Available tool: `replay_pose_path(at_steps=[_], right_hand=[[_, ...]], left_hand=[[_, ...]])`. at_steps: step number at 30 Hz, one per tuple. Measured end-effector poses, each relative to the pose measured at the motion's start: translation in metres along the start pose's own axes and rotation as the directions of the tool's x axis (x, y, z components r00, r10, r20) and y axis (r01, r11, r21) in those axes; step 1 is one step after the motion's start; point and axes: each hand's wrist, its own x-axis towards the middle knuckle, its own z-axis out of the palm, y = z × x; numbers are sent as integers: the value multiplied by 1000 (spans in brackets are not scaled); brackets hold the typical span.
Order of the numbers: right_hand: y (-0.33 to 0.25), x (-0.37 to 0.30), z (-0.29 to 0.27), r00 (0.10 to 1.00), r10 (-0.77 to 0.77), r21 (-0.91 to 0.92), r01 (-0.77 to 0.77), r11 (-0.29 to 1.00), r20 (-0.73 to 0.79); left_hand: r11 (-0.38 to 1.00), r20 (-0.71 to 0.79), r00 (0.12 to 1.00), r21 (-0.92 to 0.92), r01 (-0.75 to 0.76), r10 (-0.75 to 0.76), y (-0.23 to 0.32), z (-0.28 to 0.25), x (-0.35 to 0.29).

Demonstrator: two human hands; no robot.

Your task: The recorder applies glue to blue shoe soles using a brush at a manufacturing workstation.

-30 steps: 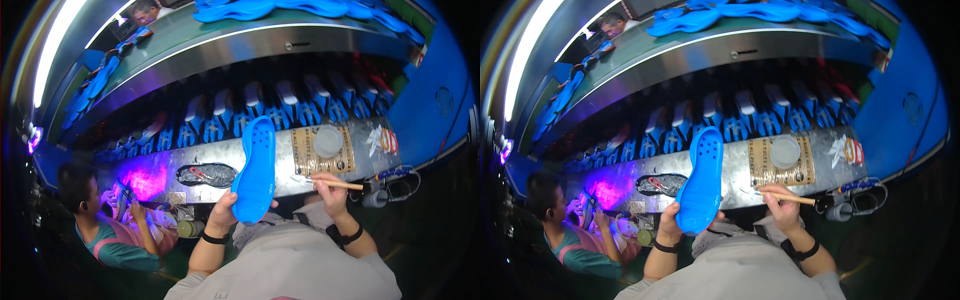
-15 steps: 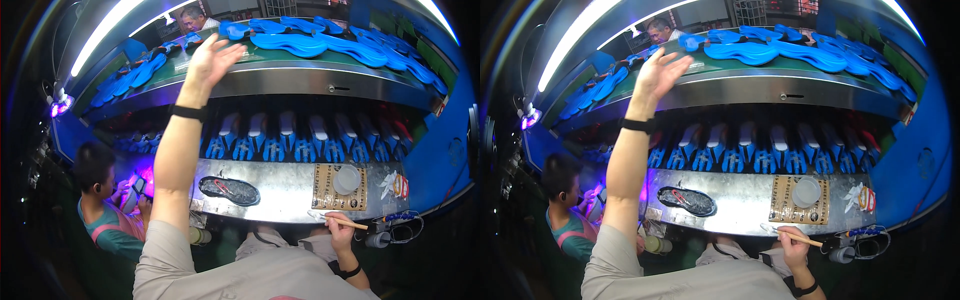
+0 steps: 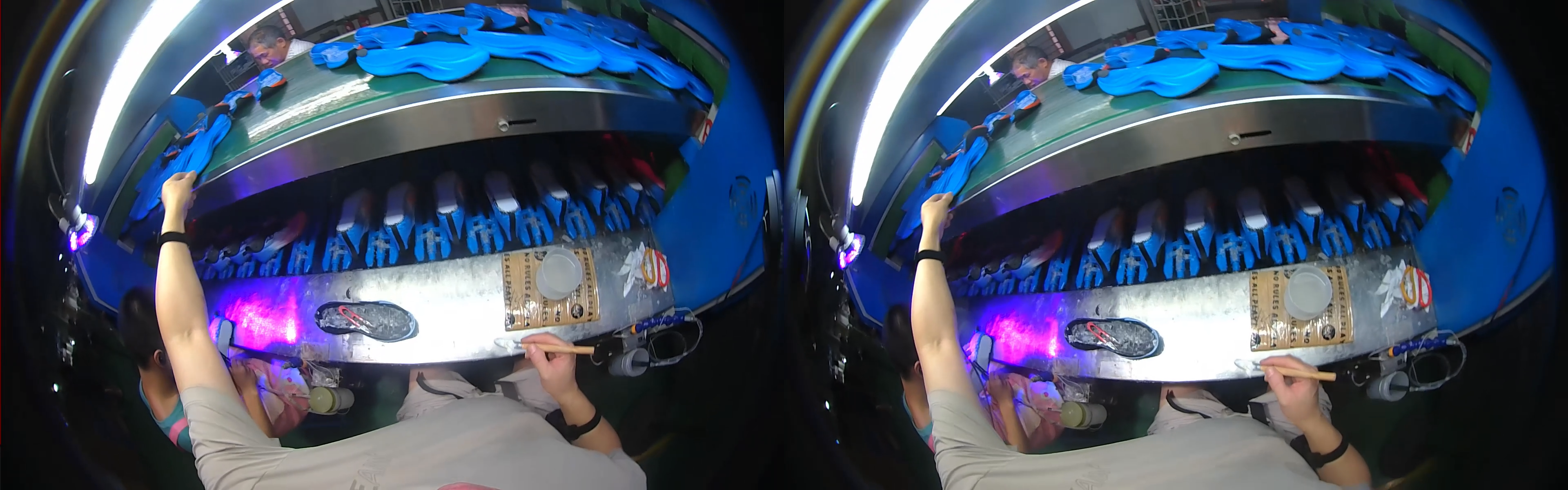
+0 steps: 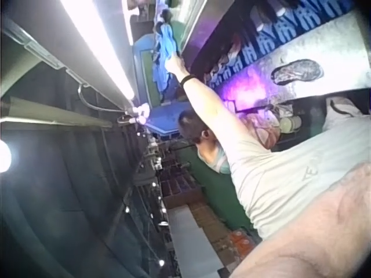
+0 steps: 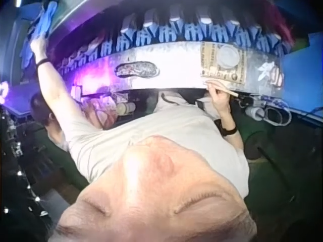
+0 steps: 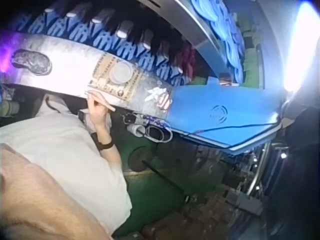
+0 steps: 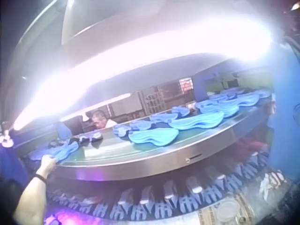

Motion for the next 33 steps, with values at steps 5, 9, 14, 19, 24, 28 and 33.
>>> replay_pose_path(at_steps=[5,9,14,19,24,28,33], right_hand=[[-18,31,-21,935,-354,-341,333,879,0],[-25,65,-52,937,-333,-409,265,873,-103],[-40,87,-77,954,-251,-567,116,816,-165],[-29,101,-80,966,-210,-625,70,778,-153],[-22,103,-79,939,-312,-627,158,763,-143],[-34,89,-78,923,-330,-548,174,818,-199],[-29,66,-62,964,-193,-251,144,957,-183]], left_hand=[[993,-248,968,-107,-55,27,-8,11,-9],[863,-566,664,425,-273,489,-51,-35,-22],[897,-800,518,55,-439,303,-4,-52,-107],[764,-661,747,-446,-466,70,43,-26,-229],[493,59,997,-869,31,42,91,15,-361],[347,637,769,-731,588,40,56,70,-437],[-14,846,346,-373,928,406,38,104,-533]])
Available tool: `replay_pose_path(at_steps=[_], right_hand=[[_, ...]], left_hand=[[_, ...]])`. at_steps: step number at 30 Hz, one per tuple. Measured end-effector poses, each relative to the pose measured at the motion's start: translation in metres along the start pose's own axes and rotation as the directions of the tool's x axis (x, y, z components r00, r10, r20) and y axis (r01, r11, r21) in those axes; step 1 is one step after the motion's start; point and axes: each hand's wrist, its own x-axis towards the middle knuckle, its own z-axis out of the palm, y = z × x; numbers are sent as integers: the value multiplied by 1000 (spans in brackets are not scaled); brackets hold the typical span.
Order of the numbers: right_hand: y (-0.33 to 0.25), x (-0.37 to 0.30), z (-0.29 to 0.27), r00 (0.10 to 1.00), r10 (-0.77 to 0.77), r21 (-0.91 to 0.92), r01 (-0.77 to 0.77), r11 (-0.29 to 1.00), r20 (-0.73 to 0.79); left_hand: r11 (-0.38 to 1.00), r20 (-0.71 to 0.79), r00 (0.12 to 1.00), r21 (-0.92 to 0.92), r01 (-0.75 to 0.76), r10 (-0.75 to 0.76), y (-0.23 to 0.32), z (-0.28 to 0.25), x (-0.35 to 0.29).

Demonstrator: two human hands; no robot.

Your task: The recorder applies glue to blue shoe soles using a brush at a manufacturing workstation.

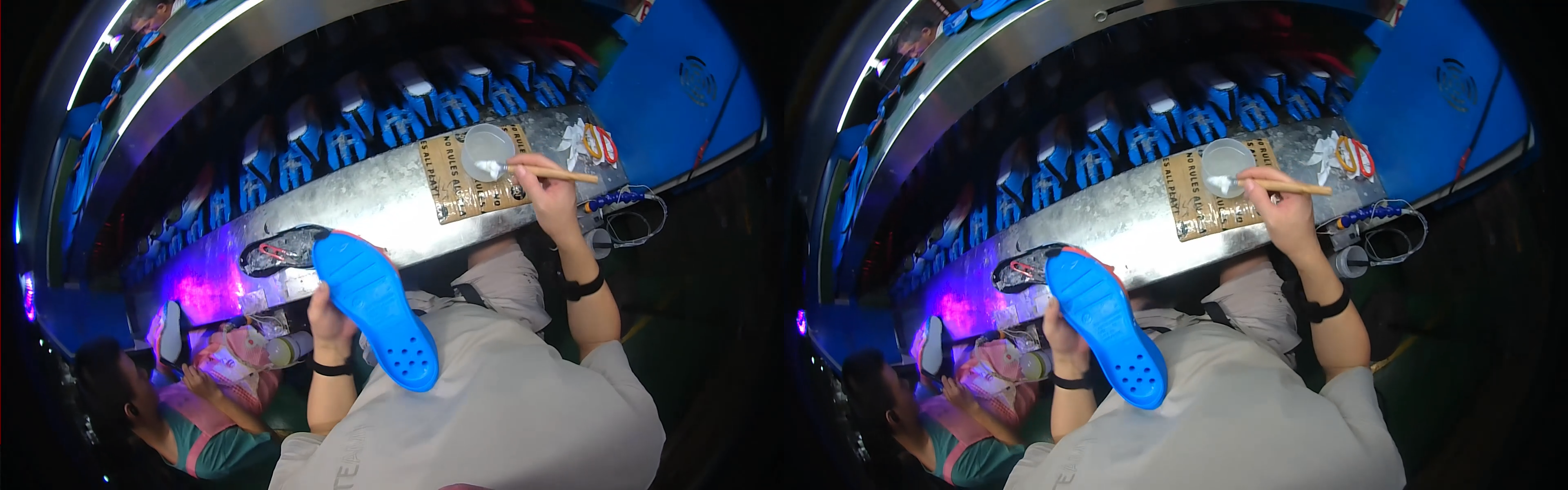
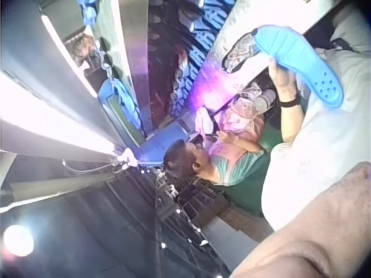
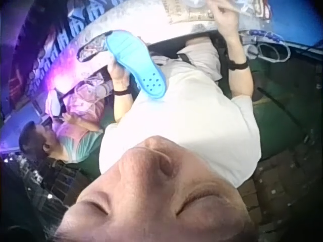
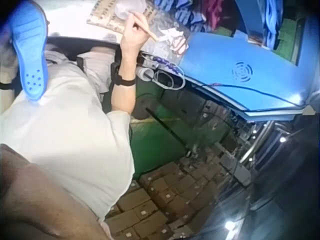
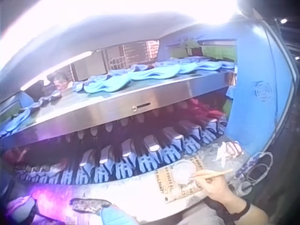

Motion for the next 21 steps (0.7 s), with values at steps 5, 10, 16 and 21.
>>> replay_pose_path(at_steps=[5,10,16,21], right_hand=[[-27,-31,20,971,55,285,-122,951,231],[-42,-33,48,927,-120,252,28,967,356],[-46,-30,68,910,-246,177,196,965,334],[-48,-38,63,851,-307,122,282,952,426]], left_hand=[[987,123,980,37,155,-158,-30,11,-25],[975,6,987,161,156,-159,-28,-6,-28],[956,-8,985,242,168,-171,-20,6,-23],[959,-20,991,247,137,-136,-12,7,-17]])
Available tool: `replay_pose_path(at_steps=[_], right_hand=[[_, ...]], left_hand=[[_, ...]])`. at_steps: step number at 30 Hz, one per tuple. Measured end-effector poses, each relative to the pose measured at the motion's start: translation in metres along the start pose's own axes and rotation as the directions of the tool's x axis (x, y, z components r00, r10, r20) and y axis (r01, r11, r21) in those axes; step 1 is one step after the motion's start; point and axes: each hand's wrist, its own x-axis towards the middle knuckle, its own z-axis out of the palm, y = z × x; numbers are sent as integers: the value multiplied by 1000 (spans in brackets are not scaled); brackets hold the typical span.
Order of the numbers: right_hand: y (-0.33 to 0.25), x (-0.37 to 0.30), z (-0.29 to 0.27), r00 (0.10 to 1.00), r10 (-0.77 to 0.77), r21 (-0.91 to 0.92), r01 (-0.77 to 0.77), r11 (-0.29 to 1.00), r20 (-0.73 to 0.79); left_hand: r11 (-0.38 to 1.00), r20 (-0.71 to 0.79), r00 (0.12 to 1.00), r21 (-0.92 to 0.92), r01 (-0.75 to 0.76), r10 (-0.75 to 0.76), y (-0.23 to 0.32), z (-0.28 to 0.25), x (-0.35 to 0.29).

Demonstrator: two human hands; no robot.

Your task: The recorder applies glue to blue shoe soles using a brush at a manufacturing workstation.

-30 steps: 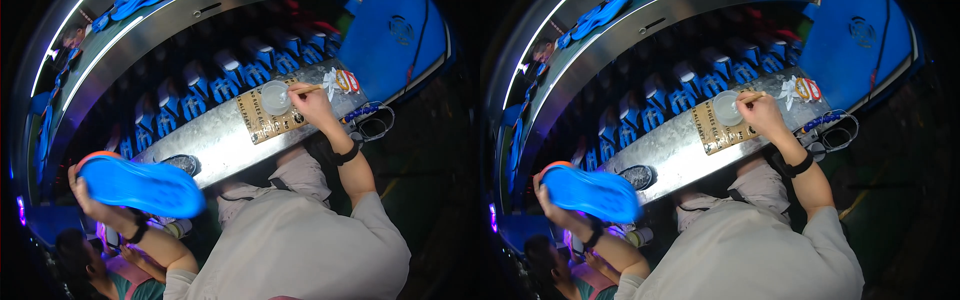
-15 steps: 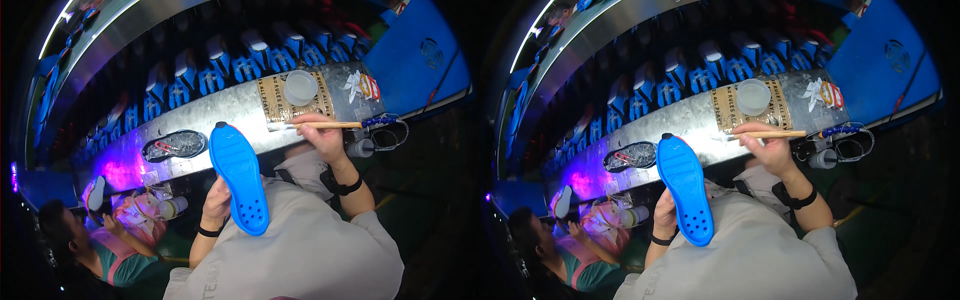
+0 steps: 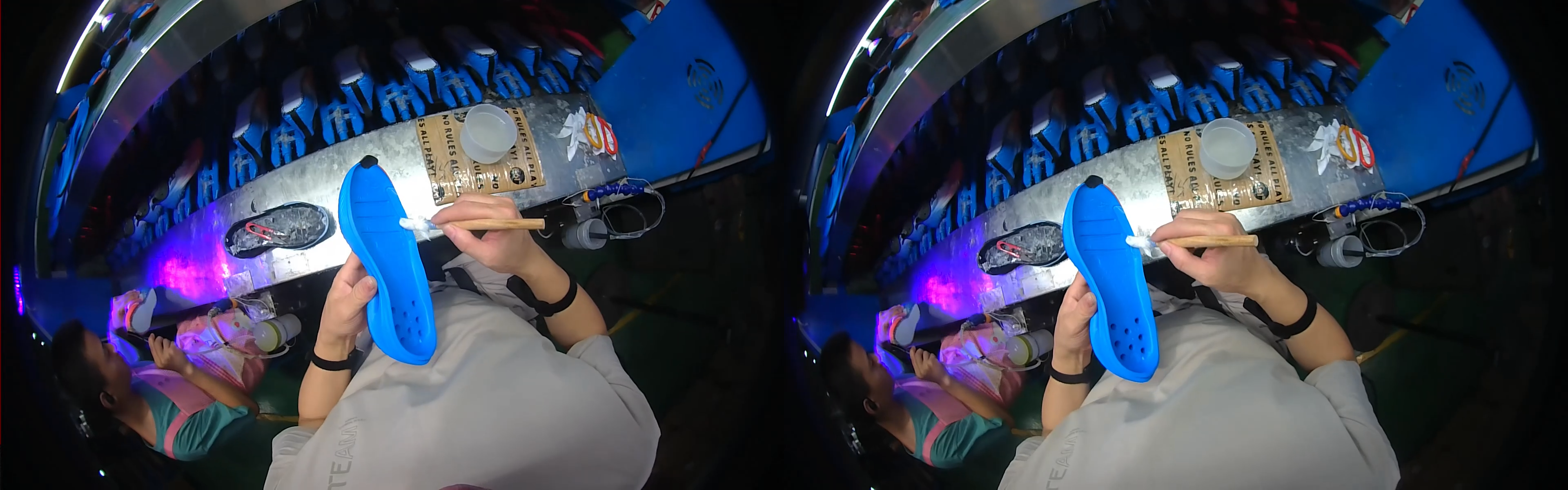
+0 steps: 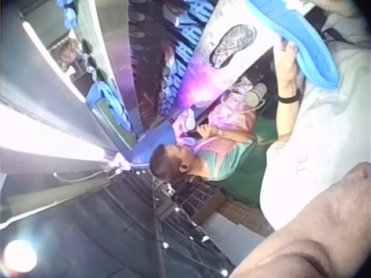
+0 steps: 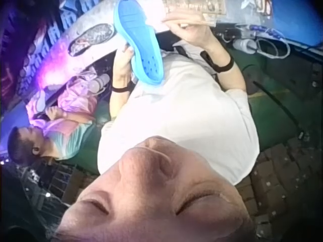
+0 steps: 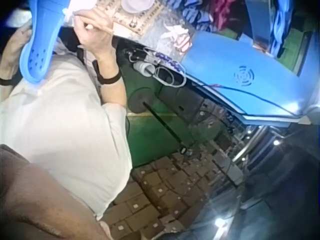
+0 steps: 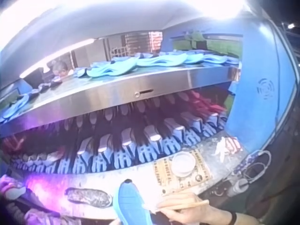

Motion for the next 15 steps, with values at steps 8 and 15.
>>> replay_pose_path(at_steps=[8,15], right_hand=[[5,13,-2,997,29,17,-28,999,-65],[0,15,0,997,-32,-24,31,999,-76]], left_hand=[[999,41,999,40,5,-6,0,0,1],[991,28,999,126,-35,31,10,4,-1]])
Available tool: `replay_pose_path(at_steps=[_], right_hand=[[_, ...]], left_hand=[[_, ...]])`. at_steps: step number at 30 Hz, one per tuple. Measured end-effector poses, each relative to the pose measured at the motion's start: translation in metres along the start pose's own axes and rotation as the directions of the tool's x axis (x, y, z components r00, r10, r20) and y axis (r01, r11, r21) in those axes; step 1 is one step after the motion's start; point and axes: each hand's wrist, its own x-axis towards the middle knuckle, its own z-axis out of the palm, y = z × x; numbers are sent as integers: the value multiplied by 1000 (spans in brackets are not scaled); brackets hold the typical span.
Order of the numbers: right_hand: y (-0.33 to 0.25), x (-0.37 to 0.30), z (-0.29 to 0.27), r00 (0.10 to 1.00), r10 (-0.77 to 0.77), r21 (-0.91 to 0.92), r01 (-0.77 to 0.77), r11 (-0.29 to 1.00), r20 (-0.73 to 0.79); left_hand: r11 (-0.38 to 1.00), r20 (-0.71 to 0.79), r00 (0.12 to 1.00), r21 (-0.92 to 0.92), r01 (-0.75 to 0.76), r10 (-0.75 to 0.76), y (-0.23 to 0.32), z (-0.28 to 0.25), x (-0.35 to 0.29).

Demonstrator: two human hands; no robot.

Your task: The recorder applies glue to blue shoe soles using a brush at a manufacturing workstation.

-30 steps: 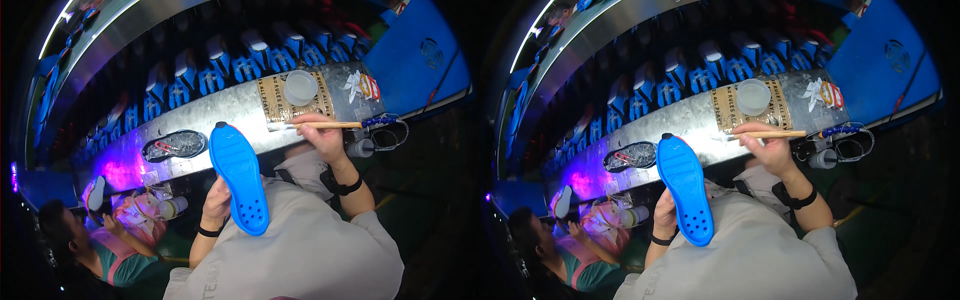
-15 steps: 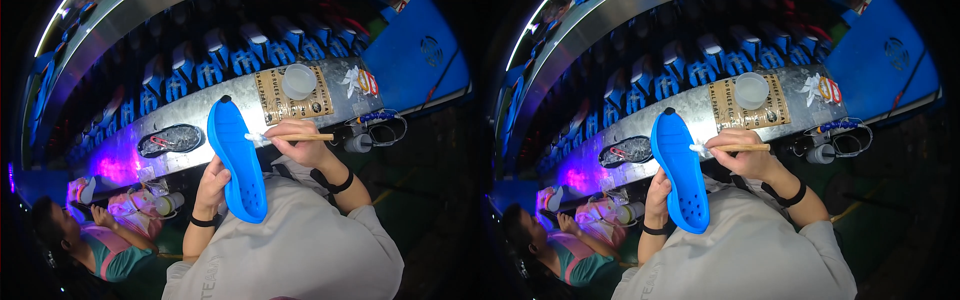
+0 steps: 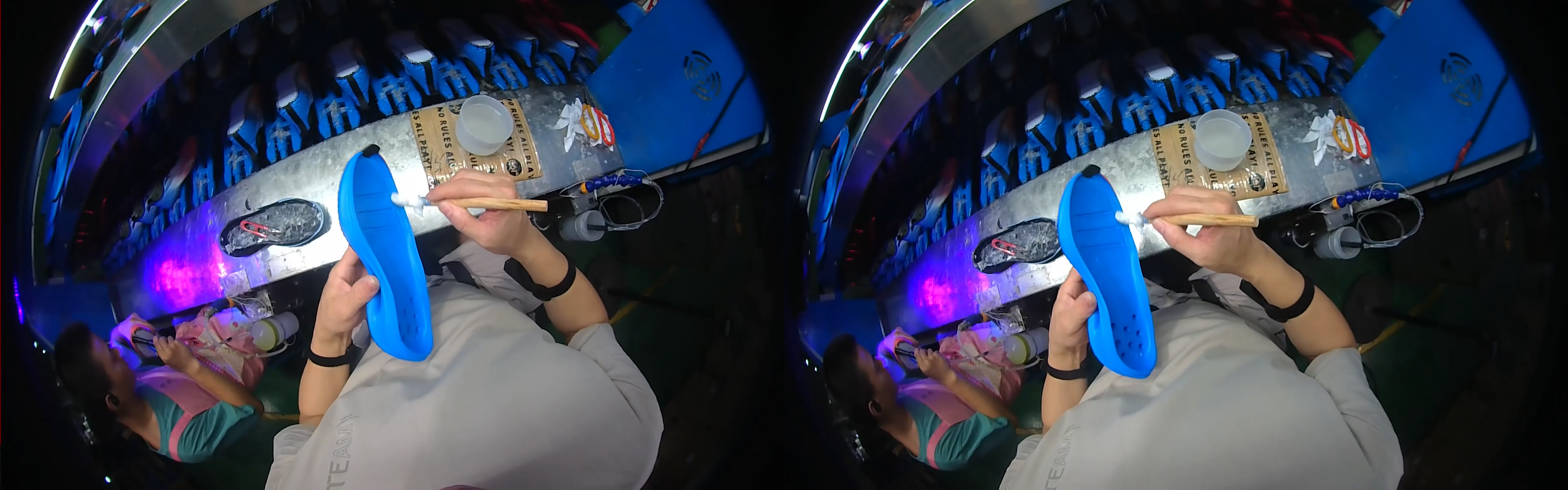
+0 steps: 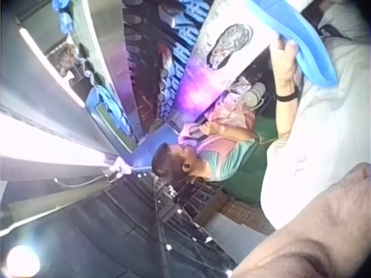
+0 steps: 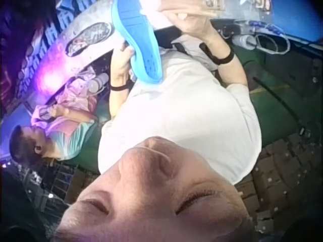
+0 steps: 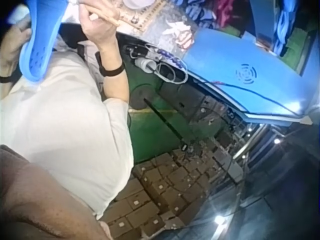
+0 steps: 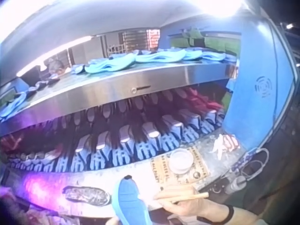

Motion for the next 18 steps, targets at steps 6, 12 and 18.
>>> replay_pose_path(at_steps=[6,12,18], right_hand=[[-12,-9,-3,992,-16,100,3,995,126],[-26,-16,-8,983,-31,131,7,991,183],[-30,-21,-8,974,-2,160,-36,986,228]], left_hand=[[998,-55,997,33,-58,60,12,0,6],[992,-61,992,75,-105,109,15,4,5],[987,-80,986,83,-138,145,17,0,7]])
